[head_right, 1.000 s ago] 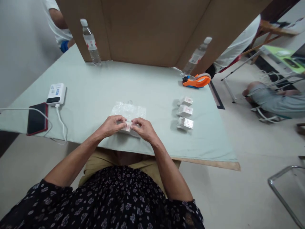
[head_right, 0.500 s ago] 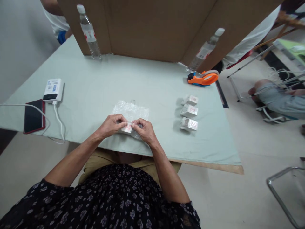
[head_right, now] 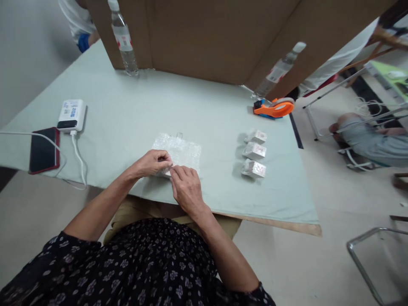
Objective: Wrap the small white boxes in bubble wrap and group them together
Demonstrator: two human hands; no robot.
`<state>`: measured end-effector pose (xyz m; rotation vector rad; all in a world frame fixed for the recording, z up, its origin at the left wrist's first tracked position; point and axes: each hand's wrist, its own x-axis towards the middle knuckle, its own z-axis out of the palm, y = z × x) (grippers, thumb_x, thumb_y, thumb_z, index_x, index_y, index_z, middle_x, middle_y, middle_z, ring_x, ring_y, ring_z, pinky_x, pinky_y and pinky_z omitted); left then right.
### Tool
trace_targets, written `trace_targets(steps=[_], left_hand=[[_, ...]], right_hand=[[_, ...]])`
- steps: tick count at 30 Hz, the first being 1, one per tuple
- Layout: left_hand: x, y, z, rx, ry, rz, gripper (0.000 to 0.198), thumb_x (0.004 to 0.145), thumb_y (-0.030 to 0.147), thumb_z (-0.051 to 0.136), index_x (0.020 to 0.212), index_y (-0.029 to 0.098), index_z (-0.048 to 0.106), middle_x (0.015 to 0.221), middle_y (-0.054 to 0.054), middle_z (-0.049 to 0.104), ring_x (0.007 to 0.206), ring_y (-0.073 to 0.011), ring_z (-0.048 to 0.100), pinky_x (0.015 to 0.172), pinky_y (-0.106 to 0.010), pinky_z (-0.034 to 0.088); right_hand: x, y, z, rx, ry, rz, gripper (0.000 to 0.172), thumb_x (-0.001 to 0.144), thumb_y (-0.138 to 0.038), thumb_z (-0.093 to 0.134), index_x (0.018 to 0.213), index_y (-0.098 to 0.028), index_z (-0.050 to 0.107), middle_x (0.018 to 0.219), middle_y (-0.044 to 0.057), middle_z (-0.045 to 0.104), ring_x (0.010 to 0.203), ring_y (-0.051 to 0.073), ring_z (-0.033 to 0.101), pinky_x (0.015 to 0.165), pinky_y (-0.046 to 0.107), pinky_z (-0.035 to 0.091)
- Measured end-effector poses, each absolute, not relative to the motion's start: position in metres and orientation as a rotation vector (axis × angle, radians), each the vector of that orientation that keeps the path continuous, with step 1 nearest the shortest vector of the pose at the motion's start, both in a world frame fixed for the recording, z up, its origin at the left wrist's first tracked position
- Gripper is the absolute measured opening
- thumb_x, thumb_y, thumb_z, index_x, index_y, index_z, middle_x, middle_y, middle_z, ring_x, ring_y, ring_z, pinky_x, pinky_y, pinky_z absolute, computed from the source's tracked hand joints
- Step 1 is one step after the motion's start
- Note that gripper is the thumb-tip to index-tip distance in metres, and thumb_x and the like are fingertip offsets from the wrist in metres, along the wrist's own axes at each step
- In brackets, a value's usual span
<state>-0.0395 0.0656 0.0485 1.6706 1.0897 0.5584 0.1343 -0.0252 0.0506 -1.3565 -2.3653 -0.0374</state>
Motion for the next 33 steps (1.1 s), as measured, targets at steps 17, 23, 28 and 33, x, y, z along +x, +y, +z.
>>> trace_targets(steps=[17,23,28,33], left_hand=[[-0.071,0.042,0.049,1.819,1.859,0.447,0.045,0.083,0.039,0.061,0.120,0.014,0.059,0.104,-0.011,0.065,0.085,-0.0210,0.061,0.082,-0.035,0.047],[-0.072,0.044,0.054,1.713,1.890,0.236,0.041,0.077,0.045,0.066,0.106,0.016,0.062,0.086,-0.008,0.067,0.082,-0.0236,0.061,0.070,-0.032,0.044],[-0.066,0.050,0.048,1.611,1.751,0.444,0.015,0.075,0.027,0.062,0.066,0.018,0.053,0.059,0.003,0.050,0.058,-0.0120,0.045,0.055,-0.024,0.033],[-0.042,0.046,0.052,1.334,1.452,0.731,0.013,0.071,0.020,0.061,0.065,0.018,0.049,0.055,0.006,0.047,0.050,-0.0075,0.043,0.050,-0.020,0.034]], right_hand=[[0.129,-0.008,0.052,-1.458,-2.556,-0.119,0.025,0.094,-0.027,0.057,0.118,-0.022,0.058,0.100,0.007,0.062,0.089,0.023,0.046,0.080,0.038,0.029],[0.130,-0.005,0.055,-1.452,-2.575,-0.110,0.023,0.092,-0.029,0.059,0.114,-0.022,0.059,0.099,0.007,0.062,0.089,0.024,0.045,0.078,0.038,0.028],[0.128,-0.004,0.057,-1.457,-2.579,-0.113,0.019,0.092,-0.027,0.059,0.110,-0.023,0.059,0.097,0.006,0.062,0.088,0.023,0.045,0.077,0.038,0.027],[0.127,-0.003,0.060,-1.447,-2.606,-0.105,0.017,0.092,-0.028,0.058,0.107,-0.021,0.059,0.097,0.008,0.064,0.089,0.025,0.048,0.079,0.039,0.029]])
